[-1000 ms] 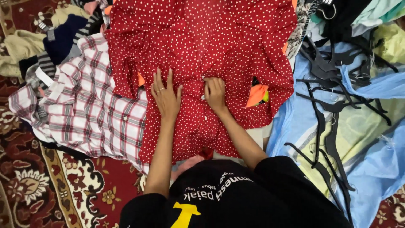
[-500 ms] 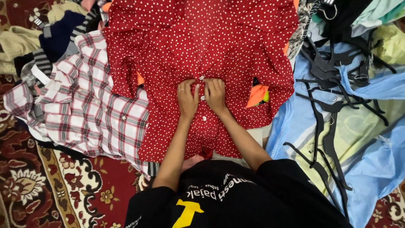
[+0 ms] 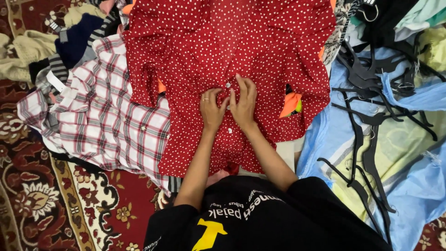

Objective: Organizing a pile of clothes by placing individual shirts on hangers and buttoning them.

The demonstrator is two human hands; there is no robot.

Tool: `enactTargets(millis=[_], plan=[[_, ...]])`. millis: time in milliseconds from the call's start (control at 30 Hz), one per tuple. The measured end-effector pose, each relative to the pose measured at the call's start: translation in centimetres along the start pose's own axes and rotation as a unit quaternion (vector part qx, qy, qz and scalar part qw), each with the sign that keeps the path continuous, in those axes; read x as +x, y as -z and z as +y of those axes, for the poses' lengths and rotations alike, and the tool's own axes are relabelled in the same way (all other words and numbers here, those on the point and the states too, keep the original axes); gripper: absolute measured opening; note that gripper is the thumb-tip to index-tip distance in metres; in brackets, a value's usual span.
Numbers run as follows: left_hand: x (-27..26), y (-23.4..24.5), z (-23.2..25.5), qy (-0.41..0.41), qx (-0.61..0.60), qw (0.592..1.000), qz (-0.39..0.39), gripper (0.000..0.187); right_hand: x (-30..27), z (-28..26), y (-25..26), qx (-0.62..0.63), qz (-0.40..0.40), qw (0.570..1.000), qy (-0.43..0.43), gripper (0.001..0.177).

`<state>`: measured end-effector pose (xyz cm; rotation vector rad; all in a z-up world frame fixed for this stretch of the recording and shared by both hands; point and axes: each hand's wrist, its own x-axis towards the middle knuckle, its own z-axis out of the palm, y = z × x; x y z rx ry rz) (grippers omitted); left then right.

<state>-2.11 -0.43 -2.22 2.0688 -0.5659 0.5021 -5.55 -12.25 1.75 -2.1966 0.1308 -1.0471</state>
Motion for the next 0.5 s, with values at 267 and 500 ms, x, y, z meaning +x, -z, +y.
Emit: enactTargets(millis=[267,500], plan=[[-0.7,-1.5,-1.7,0.037,0.015,0.999,0.029,0.011,2.3,-3.6,2.6,0.05,-0.108,0.988,-0.097,0.098],[1.4,1.2,1.6,0.205,-0.042,0.978,-0.02,0.012,1.3,-3.9,2.7,-0.047,-0.159,0.984,-0.063,0.045]])
